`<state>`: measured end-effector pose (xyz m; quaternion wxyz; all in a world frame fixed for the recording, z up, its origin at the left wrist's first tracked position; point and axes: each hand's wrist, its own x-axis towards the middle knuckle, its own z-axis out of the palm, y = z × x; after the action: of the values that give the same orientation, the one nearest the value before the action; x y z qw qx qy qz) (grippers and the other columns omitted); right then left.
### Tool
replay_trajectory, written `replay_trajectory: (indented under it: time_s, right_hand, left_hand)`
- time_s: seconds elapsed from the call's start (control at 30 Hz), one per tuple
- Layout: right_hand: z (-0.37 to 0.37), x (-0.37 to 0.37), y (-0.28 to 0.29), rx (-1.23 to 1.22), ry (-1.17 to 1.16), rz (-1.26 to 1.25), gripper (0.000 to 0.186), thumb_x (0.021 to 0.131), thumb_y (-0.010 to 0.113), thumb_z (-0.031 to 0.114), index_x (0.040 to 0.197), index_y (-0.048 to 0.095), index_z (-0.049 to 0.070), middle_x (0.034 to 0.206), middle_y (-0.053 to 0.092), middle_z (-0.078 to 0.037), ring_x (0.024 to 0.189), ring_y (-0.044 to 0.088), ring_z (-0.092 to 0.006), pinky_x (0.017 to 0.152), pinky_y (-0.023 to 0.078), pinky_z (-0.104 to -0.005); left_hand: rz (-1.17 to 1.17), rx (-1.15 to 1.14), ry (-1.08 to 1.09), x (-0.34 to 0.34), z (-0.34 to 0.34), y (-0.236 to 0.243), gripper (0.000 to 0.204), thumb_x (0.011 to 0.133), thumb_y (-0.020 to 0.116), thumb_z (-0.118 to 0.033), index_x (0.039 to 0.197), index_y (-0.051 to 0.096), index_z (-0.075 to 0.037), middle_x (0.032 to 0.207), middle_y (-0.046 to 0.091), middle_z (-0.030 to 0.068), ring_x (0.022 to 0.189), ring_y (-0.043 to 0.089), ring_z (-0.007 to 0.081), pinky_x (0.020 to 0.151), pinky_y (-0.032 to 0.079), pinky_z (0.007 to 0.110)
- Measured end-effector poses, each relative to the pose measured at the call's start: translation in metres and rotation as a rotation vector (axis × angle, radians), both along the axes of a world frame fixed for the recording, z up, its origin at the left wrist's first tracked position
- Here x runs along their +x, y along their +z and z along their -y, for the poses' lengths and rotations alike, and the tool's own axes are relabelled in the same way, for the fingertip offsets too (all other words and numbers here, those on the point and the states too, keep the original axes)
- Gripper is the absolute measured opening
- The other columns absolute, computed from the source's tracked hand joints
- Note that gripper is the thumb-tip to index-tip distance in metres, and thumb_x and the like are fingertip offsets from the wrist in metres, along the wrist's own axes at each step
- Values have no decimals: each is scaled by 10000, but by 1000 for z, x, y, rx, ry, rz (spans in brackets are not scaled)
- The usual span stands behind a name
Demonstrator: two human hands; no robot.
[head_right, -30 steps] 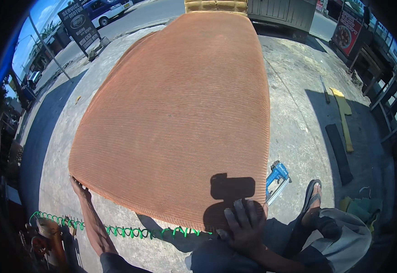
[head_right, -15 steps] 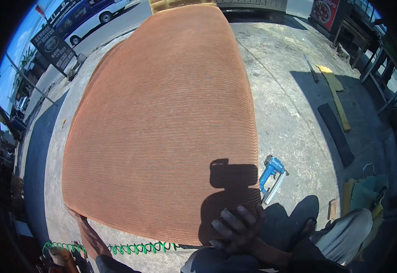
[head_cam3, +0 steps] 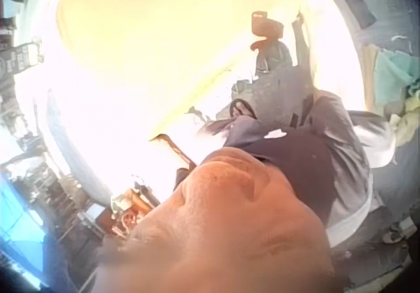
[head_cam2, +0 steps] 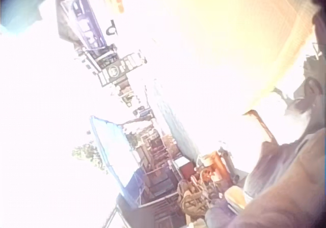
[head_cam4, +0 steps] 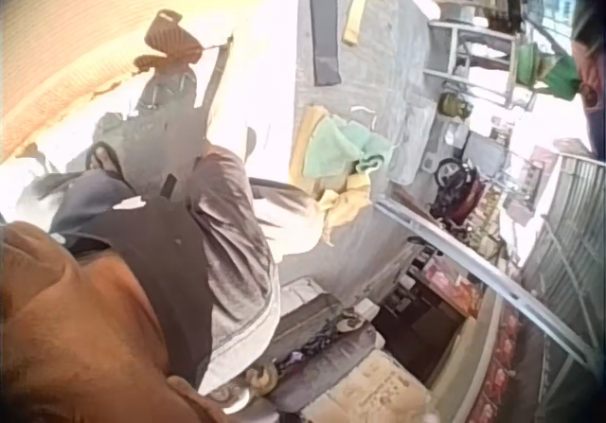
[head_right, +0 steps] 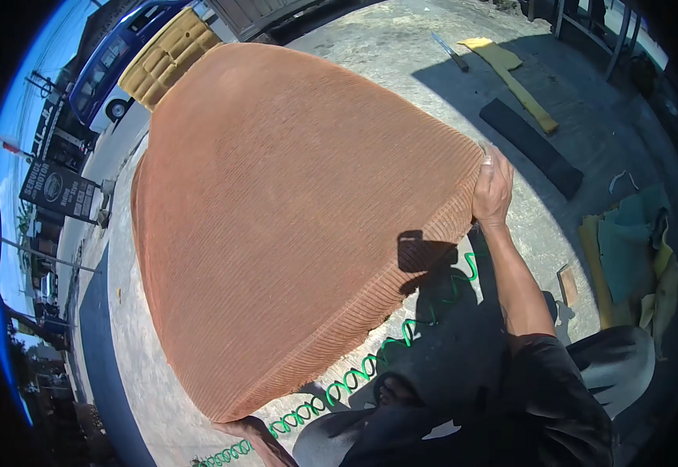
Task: The person uses a pneumatic staple gun to attach brown fabric to a wooden furniture frame. They repeatedly pull the fabric taut and drive staples along the edges and corners to secure the upholstery.
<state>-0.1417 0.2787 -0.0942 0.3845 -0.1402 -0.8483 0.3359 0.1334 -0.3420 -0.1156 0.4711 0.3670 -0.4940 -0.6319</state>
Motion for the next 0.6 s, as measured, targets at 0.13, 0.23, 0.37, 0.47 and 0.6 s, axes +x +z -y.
replay_trajectory:
  time_s: [0.13, 0.23, 0.37, 0.47, 0.6]
  right_hand:
    - [-40, -19, -27, -526, -253, 193, 545, 1050, 386, 399, 1326, 578, -31, 1307, 598, -275, 1287, 515, -412, 1079, 389, -431]
    - [-19, 16, -60, -1278, -107, 262, 681, 1021, 415, 559, 1501, 430, 75, 1381, 551, -193, 1168, 592, -314, 893, 525, -470]
    - [-1, 23, -75, -1742, 96, 295, 873, 960, 467, 675, 1582, 316, 82, 1584, 355, -216, 1477, 300, -373, 1053, 370, -639]
    - [-14, -10, -95, -1629, 114, 173, 827, 980, 440, 633, 1531, 384, 19, 1567, 401, -234, 1435, 401, -349, 1096, 378, -539]
    - [-49, -54, -78, -1248, -148, 332, 654, 1020, 422, 531, 1304, 592, -33, 1303, 611, -297, 1213, 590, -440, 1030, 457, -472]
  left_hand:
    - [142, 201, -117, 23, -123, -5, 459, 1017, 424, -450, 1188, 574, -52, 1198, 592, 102, 1120, 577, 257, 966, 462, 448]
    - [237, 250, -303, 22, -179, 18, 458, 1020, 421, -458, 1184, 568, -56, 1205, 584, 102, 1136, 564, 258, 982, 447, 449]
    - [499, -589, -505, -69, -171, 93, 513, 1039, 397, -507, 1196, 546, -42, 1230, 555, 123, 1163, 524, 262, 1021, 403, 452]
    - [584, -1166, -776, -203, -216, 159, 639, 1092, 297, -495, 1469, 444, -1, 1511, 438, 194, 1431, 382, 364, 1178, 309, 491]
    - [886, -1786, -1091, -339, -332, 163, 674, 1073, 243, -551, 1630, 219, -171, 1696, 154, 144, 1567, 97, 374, 1229, 63, 624]
